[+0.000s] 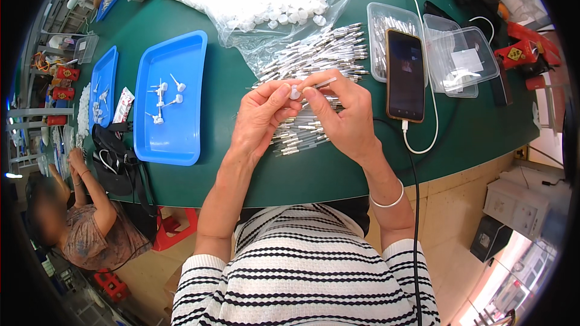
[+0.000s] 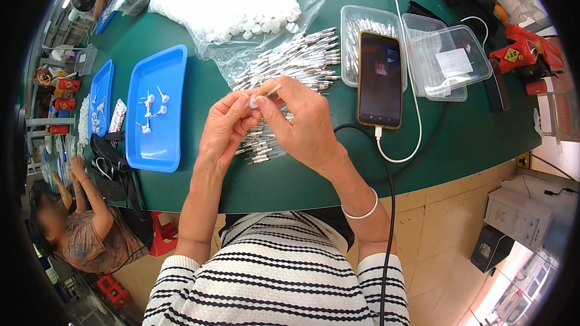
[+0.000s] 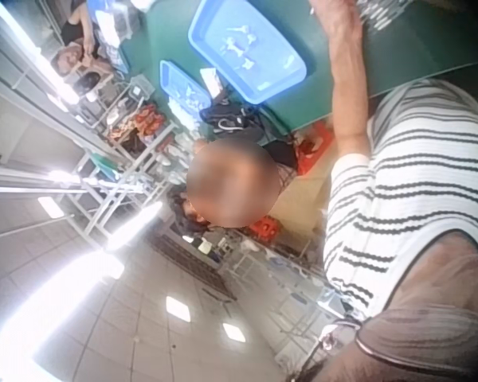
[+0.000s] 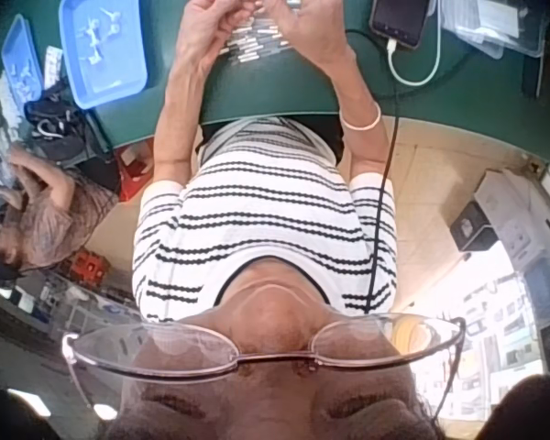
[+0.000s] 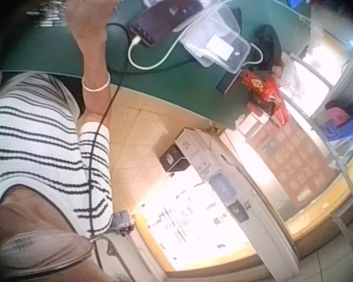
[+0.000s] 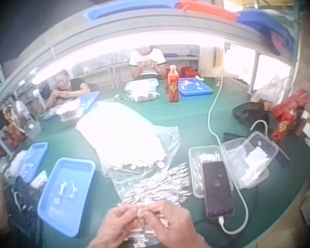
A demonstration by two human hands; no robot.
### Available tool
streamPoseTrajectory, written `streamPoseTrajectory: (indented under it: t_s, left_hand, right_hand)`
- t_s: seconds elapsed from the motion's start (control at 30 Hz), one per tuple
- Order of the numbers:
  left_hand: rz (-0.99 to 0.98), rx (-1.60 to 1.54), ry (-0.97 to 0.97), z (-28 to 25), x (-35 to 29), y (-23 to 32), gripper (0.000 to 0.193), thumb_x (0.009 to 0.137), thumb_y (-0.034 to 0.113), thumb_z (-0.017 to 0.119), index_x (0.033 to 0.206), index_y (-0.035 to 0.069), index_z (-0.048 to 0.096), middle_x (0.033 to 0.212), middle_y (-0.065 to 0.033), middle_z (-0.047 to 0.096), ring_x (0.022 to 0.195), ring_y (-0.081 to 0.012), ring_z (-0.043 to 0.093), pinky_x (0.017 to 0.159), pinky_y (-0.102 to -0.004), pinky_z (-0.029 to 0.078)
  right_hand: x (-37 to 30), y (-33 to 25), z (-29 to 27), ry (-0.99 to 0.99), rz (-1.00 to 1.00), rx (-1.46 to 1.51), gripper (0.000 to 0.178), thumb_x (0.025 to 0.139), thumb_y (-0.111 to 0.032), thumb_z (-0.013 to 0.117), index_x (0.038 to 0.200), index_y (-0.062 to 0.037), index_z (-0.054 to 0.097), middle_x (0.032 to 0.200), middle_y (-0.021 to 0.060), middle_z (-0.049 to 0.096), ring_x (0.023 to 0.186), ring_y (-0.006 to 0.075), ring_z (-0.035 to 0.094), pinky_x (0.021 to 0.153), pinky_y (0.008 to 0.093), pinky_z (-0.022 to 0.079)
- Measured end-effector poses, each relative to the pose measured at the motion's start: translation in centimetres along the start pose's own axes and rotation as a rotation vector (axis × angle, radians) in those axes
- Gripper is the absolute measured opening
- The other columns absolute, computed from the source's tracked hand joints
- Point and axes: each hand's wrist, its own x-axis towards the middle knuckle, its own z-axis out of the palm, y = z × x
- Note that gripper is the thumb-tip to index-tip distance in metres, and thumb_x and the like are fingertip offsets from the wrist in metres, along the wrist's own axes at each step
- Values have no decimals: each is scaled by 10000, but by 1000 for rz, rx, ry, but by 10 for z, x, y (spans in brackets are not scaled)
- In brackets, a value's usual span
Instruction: The person sits at a green workbench and repeatedly assembles small white plastic caps onto silver metal rods. They pick up a rod, attach a cap, and place the finished unit into a blue tray.
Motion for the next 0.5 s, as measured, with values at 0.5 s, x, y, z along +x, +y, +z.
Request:
streamPoseTrajectory:
  t_s: [0.5]
  left_hand:
    - [6,50,16,1,0,1,248,924,163,611,1082,-26,646,919,-78,680,754,-102,661,692,-200,561]
  right_hand:
    - [1,-3,-2,-3,-9,-40,53,848,-55,629,890,-23,623,734,91,627,647,208,635,580,304,474]
